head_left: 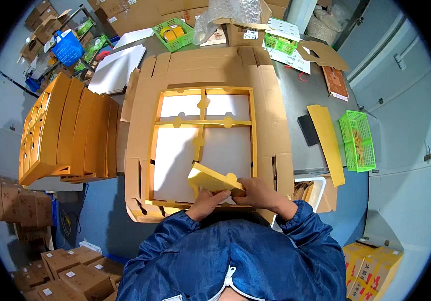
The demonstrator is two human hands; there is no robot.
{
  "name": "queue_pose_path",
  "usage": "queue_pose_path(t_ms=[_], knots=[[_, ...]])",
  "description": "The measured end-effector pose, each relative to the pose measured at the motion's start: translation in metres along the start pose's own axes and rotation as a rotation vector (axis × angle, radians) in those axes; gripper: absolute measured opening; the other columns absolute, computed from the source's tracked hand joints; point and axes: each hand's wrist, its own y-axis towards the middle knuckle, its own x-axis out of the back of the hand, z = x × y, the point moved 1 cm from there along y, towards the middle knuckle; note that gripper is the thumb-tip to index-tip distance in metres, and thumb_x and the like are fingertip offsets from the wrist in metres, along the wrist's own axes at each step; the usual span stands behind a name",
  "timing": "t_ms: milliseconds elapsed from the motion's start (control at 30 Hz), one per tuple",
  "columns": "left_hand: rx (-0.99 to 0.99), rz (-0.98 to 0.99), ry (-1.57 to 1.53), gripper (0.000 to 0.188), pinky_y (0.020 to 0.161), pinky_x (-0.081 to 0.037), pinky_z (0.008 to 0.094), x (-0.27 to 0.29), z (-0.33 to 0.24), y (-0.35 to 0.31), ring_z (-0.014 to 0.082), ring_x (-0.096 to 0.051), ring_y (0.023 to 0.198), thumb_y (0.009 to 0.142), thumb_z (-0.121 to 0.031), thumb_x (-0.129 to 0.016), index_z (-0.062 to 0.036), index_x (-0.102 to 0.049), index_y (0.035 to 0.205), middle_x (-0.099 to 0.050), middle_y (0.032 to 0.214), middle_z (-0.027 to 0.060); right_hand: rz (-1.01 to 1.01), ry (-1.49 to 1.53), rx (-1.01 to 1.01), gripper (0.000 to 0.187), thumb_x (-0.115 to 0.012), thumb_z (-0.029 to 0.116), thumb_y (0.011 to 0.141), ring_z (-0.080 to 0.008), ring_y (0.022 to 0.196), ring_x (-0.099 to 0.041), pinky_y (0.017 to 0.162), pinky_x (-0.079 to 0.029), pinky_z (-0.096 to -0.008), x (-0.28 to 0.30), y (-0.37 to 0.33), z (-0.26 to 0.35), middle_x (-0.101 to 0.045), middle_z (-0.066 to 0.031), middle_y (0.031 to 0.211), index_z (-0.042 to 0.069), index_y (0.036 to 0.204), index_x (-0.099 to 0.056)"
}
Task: The person assembles a cardboard box by inserting yellow cardboard dividers into a white foam base. They then fold the cardboard flaps, secure them with tape, and place additional yellow cardboard pieces inside the box to complete the assembly.
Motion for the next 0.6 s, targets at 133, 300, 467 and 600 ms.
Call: queue_pose_path(t_ms=[133, 300, 467, 600], knots=[[-0.082, -0.017, 0.169, 0.024, 0.080, -0.048, 0.0271, -0.007, -0.012, -0.009, 0.0122, -0.059, 0.093, 0.087, -0.012, -0.063, -0.0014, -0.061, 0.109, -0.065, 0.102, 0.0044, 0.171, 0.159, -0.044, 0.036, -0.066, 0.031, 0.074, -0.0359, 0.073, -0.063, 0.067, -0.049, -0.0395, 0.004, 0.000, 0.002, -0.064, -0.0210, 0.079, 0.002, 0.096, -0.061], [-0.140, -0.147, 0.094, 0.022, 0.081, -0.048, 0.0275, -0.011, -0.001, -0.014, 0.0122, -0.059, 0.092, 0.088, -0.012, -0.063, -0.0024, -0.061, 0.107, -0.064, 0.099, 0.0035, 0.247, 0.300, -0.070, 0.039, -0.068, 0.030, 0.074, -0.0330, 0.072, -0.064, 0.068, -0.050, -0.0381, 0.008, 0.002, 0.010, -0.065, -0.0214, 0.082, 0.000, 0.099, -0.061], [-0.100, -0.219, -0.348, 0.031, 0.092, -0.043, 0.0318, 0.002, 0.002, -0.005, 0.0163, -0.056, 0.101, 0.091, -0.020, -0.060, -0.0022, -0.054, 0.116, -0.059, 0.110, 0.0072, 0.183, 0.226, -0.099, 0.037, -0.067, 0.027, 0.074, -0.0279, 0.069, -0.063, 0.064, -0.050, -0.0356, -0.016, 0.008, -0.006, -0.065, -0.0183, 0.077, -0.002, 0.097, -0.061], [-0.074, -0.118, -0.343, 0.026, 0.092, -0.043, 0.0304, 0.008, 0.004, -0.003, 0.0148, -0.055, 0.101, 0.093, -0.018, -0.057, -0.0020, -0.054, 0.113, -0.059, 0.110, 0.0050, 0.256, 0.414, -0.201, 0.030, -0.066, 0.024, 0.076, -0.0181, 0.064, -0.061, 0.059, -0.049, -0.0305, -0.021, 0.010, -0.014, -0.064, -0.0105, 0.070, -0.001, 0.092, -0.061]])
